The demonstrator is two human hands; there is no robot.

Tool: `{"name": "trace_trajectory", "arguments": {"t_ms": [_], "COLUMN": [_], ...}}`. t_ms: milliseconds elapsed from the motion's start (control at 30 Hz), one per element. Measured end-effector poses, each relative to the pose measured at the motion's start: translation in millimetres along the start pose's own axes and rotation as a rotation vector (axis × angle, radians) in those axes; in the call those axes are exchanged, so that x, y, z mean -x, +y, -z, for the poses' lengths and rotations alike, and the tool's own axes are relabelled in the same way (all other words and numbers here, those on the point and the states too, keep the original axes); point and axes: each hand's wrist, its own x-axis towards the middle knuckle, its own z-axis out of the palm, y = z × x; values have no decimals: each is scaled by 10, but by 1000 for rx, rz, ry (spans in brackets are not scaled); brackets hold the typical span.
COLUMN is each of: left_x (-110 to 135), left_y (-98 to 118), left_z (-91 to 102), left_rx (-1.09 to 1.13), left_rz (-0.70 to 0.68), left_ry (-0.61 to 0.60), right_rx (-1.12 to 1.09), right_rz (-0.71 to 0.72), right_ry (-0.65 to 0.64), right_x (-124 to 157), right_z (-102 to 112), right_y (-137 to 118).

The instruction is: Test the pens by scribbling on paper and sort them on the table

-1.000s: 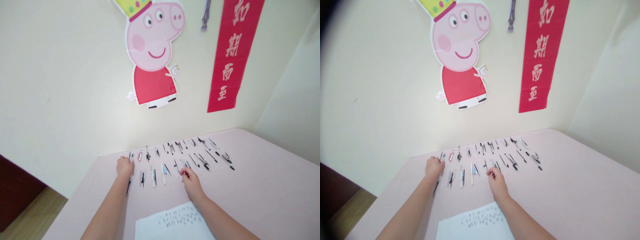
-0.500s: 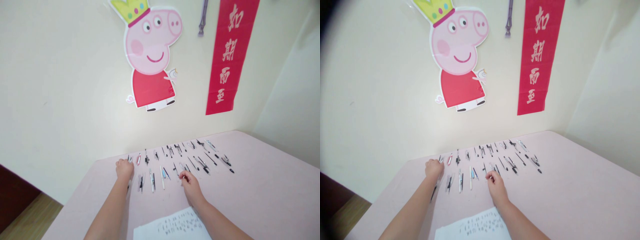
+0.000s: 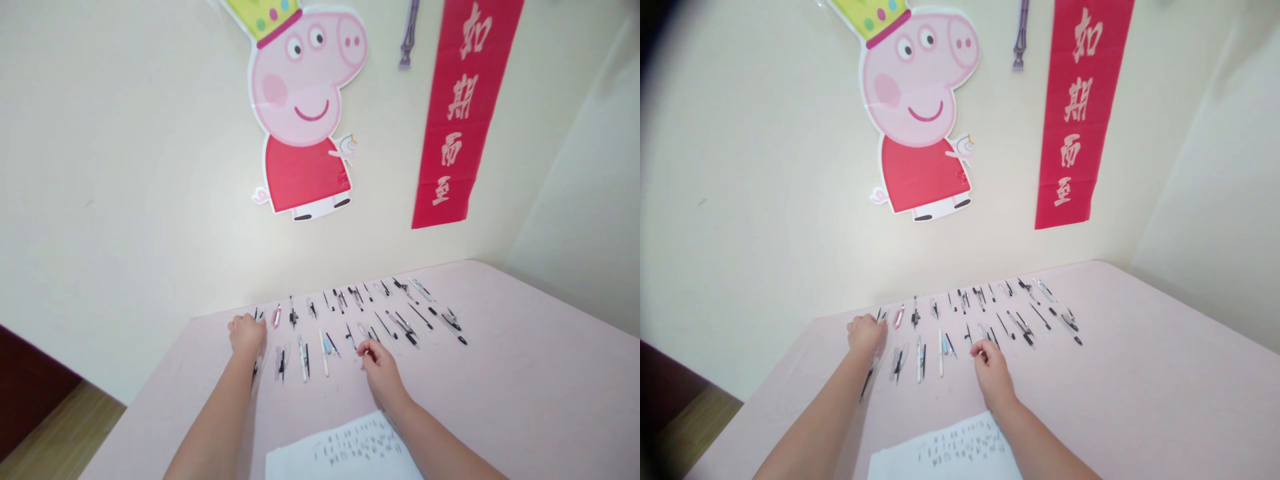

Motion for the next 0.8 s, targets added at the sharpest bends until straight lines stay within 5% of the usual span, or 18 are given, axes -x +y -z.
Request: {"name": "trace_trajectory", "arguments": {"t_ms": [200, 333, 400, 567, 800], "left_x": [337, 1135, 1602, 2364, 2508], "left_y": [343, 629, 751, 1014, 1126], "left_z": [345, 620, 717, 693, 459], "left_rx": [145, 547, 659, 835, 781], "left_rz": [-202, -541, -602, -394, -310], "left_ry": [59, -116, -277, -737, -588], "right_rx": [9, -6, -14, -14, -12], "right_rz": [22, 18, 23, 18, 17], "right_ry": [-6, 5, 9, -20, -26], "right_x": [-10, -5, -1, 9, 22], "right_z": [-6, -10, -7, 8, 20], "right_y": [38, 48, 41, 28, 21]}}
